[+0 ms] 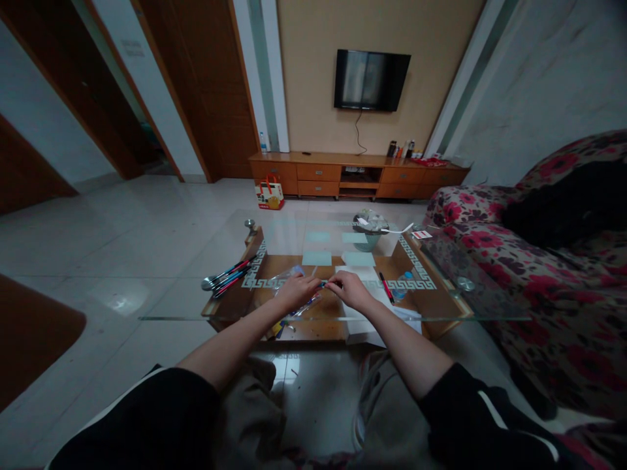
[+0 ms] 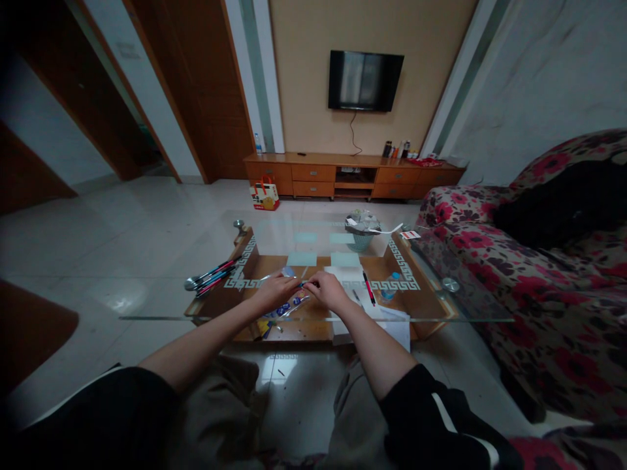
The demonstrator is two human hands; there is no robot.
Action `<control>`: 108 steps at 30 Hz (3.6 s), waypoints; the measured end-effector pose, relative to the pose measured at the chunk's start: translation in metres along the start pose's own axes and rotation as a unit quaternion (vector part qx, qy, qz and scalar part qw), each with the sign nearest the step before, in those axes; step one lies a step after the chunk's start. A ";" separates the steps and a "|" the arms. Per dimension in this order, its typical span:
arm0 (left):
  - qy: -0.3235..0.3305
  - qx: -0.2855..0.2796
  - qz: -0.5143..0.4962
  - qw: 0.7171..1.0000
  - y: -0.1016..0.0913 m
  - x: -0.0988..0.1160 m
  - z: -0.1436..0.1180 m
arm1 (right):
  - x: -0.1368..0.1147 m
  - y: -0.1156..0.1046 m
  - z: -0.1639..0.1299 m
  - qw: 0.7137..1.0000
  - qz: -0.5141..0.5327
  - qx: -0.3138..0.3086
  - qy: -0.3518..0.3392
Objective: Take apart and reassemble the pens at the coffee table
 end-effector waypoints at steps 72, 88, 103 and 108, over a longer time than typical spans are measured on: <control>-0.038 -0.024 0.016 0.999 0.002 -0.001 0.000 | 0.008 -0.004 -0.003 0.997 0.046 0.059 -0.018; -0.047 -0.034 0.008 0.998 0.004 -0.004 -0.002 | 0.010 -0.003 -0.003 0.998 0.029 0.055 0.000; -0.052 -0.060 0.016 0.997 -0.005 -0.001 -0.003 | 0.006 -0.008 -0.003 0.993 0.063 0.097 -0.014; -0.058 -0.059 0.015 0.996 -0.003 -0.003 -0.005 | 0.009 -0.007 -0.004 0.991 0.064 0.115 -0.012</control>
Point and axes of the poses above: each hand's wrist, its own z-axis towards the middle knuckle, its own y-axis out of the palm, x = y × z, the point moved 3 cm from there along z, towards the middle knuckle, and after that the axes turned 2 degrees about z, right-handed, at the moved point
